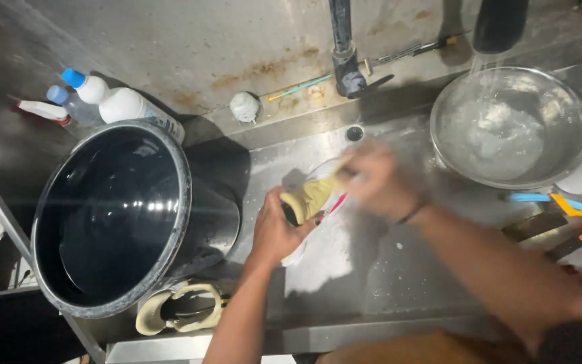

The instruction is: Cleaning a sneaker in a sink and applying white dye or paint to the midsole with a small brush.

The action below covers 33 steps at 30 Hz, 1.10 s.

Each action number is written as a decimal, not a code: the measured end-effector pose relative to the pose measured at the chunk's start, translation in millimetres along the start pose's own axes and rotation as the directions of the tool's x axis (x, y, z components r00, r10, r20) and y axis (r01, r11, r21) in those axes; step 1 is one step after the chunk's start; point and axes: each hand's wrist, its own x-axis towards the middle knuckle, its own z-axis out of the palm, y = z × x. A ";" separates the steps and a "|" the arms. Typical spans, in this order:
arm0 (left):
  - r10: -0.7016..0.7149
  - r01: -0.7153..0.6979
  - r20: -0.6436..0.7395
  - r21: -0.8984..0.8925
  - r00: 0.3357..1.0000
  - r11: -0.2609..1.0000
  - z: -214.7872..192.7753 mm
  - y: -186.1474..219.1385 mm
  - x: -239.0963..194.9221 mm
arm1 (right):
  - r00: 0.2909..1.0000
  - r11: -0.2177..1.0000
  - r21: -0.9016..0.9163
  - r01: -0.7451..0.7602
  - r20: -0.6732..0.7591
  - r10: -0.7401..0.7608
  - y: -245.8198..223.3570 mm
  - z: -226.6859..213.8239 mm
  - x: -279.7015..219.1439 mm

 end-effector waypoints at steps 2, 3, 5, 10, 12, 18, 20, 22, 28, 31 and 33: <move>0.070 -0.061 -0.174 0.057 0.982 0.997 18.8 -29.8 -5.2 | 0.951 0.984 0.092 -0.151 0.287 0.119 -38.2 61.9 -20.4; 0.065 -0.057 -0.175 0.054 0.982 0.997 15.2 -26.6 -2.3 | 0.949 0.984 0.091 -0.150 0.291 0.118 -3.7 73.5 -18.5; -0.043 0.049 -0.062 0.089 0.997 0.995 11.8 -19.6 -3.7 | 0.953 0.989 -0.065 -0.134 0.265 0.147 62.4 93.1 -24.5; -0.049 0.050 -0.011 0.130 0.999 0.990 12.6 -16.3 -9.8 | 0.735 0.887 -0.320 -0.333 0.501 0.457 76.2 77.6 18.9; -0.056 0.055 0.004 0.133 0.998 0.990 12.5 -16.0 -0.8 | 0.854 0.971 -0.008 -0.237 0.476 0.212 58.8 83.9 18.6; 0.085 -0.083 -0.028 0.082 0.996 0.993 14.1 -21.3 -7.8 | 0.602 0.669 -0.742 -0.040 0.517 0.608 103.4 56.3 32.4; 0.070 -0.065 -0.039 0.113 0.997 0.992 15.8 -20.8 -5.1 | 0.658 0.765 -0.166 -0.622 0.418 0.626 35.4 49.1 21.1; 0.064 -0.061 -0.021 0.132 0.998 0.989 14.8 -22.8 -4.7 | 0.744 0.855 -0.094 -0.510 0.452 0.493 22.8 68.8 -3.5; -0.002 0.004 -0.049 0.036 0.999 0.999 1.4 -19.9 0.7 | 0.787 0.796 -0.568 -0.210 0.385 0.483 96.2 36.2 -23.6; -0.023 0.009 -0.098 -0.145 0.995 0.989 -4.2 -17.6 -4.7 | 0.698 0.761 -0.631 -0.155 0.475 0.536 61.9 -21.5 -62.0; 0.041 -0.072 -0.149 -0.213 0.988 0.974 -4.6 -15.3 -10.4 | 0.588 0.747 -0.635 -0.195 0.534 0.607 52.9 -51.3 -92.4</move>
